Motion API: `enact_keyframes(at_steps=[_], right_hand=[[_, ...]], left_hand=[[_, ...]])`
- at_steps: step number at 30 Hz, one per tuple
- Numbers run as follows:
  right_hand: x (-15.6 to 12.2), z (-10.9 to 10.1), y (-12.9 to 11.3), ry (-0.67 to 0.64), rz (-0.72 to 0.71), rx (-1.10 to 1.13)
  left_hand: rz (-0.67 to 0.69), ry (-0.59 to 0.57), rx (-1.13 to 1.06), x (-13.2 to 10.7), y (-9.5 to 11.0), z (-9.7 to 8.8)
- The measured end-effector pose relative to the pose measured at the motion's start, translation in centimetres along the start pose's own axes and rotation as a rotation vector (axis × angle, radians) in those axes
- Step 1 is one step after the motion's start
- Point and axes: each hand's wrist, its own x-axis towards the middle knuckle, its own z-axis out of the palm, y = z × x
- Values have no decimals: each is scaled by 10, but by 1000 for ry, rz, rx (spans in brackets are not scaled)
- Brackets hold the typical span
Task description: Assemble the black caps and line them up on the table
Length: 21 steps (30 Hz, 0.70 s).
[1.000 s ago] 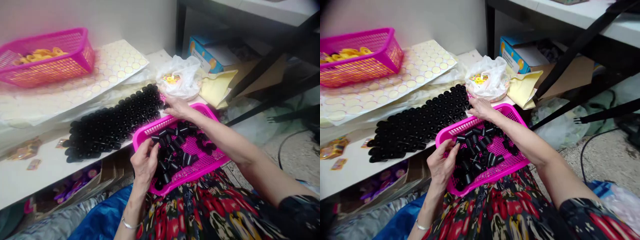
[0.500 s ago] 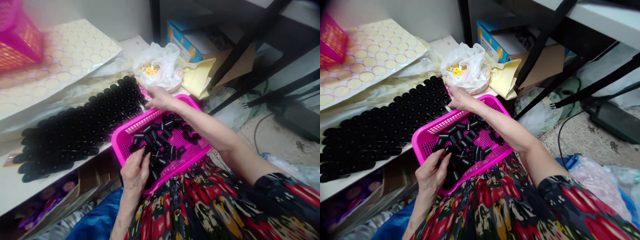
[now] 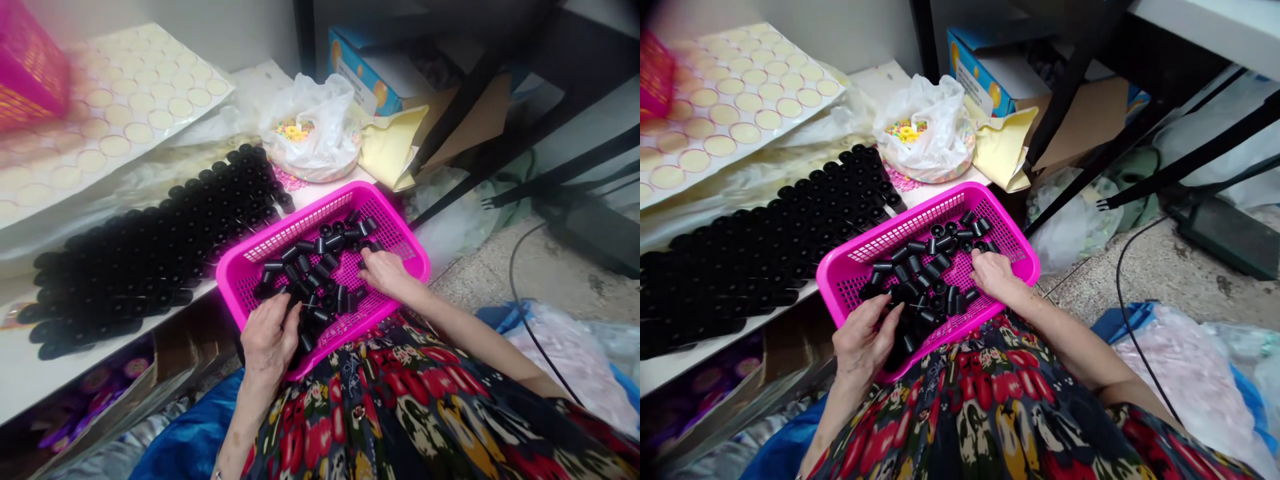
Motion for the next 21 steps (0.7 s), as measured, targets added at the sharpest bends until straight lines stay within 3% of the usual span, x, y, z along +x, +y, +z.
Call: enact_keyframes(at_steps=[4, 8, 11, 16, 18, 21], right_hand=[[1, 0, 2, 30, -54, 61], [-3, 2, 11, 22, -190, 586], [-5, 8, 14, -23, -183, 942], [-8, 16, 13, -57, -158, 1477], [-11, 16, 13, -110, -135, 1656], [-15, 15, 13, -182, -102, 1825]], left_hand=[[-35, -8, -41, 0, 7, -1], [-125, -75, -211, 6, 19, 3], [-78, -256, -189, 18, 28, 14], [-89, -776, 220, 40, 51, 42], [-110, -834, 318, 45, 60, 52], [-131, -812, 347, 47, 65, 62]])
